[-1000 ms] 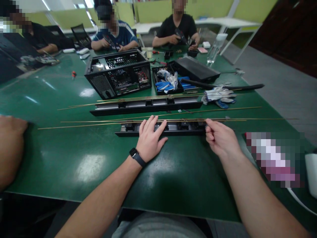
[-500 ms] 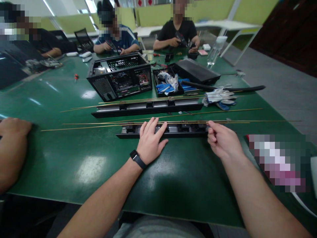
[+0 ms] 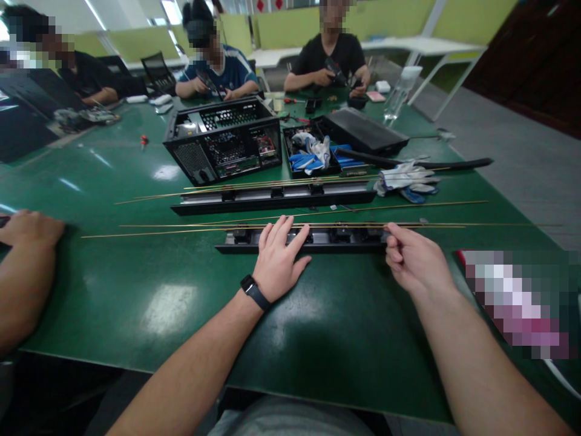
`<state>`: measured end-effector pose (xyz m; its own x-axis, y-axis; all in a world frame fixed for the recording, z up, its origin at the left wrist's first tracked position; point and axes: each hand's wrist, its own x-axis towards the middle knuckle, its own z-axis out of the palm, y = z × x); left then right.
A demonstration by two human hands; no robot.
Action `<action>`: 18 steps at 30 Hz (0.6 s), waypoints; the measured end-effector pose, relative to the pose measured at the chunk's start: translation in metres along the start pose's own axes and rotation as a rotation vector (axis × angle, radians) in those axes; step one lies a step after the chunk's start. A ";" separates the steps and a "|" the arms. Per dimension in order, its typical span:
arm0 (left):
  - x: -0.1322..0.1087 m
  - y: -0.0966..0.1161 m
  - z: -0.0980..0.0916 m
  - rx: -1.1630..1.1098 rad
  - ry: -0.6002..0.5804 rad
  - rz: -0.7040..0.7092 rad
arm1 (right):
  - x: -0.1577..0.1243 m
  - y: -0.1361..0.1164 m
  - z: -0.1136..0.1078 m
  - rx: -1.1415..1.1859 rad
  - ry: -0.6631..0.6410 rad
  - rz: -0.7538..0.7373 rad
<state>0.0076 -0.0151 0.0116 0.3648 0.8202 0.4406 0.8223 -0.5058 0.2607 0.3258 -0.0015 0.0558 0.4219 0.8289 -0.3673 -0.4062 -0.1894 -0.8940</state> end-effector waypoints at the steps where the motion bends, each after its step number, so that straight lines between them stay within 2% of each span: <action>1: 0.000 0.000 0.000 0.000 -0.001 0.001 | 0.001 0.000 -0.001 -0.001 0.005 0.006; 9: 0.001 0.001 -0.001 0.003 0.008 0.011 | 0.005 -0.006 -0.005 0.012 0.107 -0.008; 18: 0.000 0.001 0.000 0.003 0.009 0.007 | 0.000 0.002 0.000 -0.052 -0.053 0.021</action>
<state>0.0083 -0.0151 0.0115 0.3666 0.8144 0.4498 0.8214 -0.5104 0.2547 0.3254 -0.0016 0.0541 0.3696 0.8509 -0.3733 -0.3716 -0.2328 -0.8987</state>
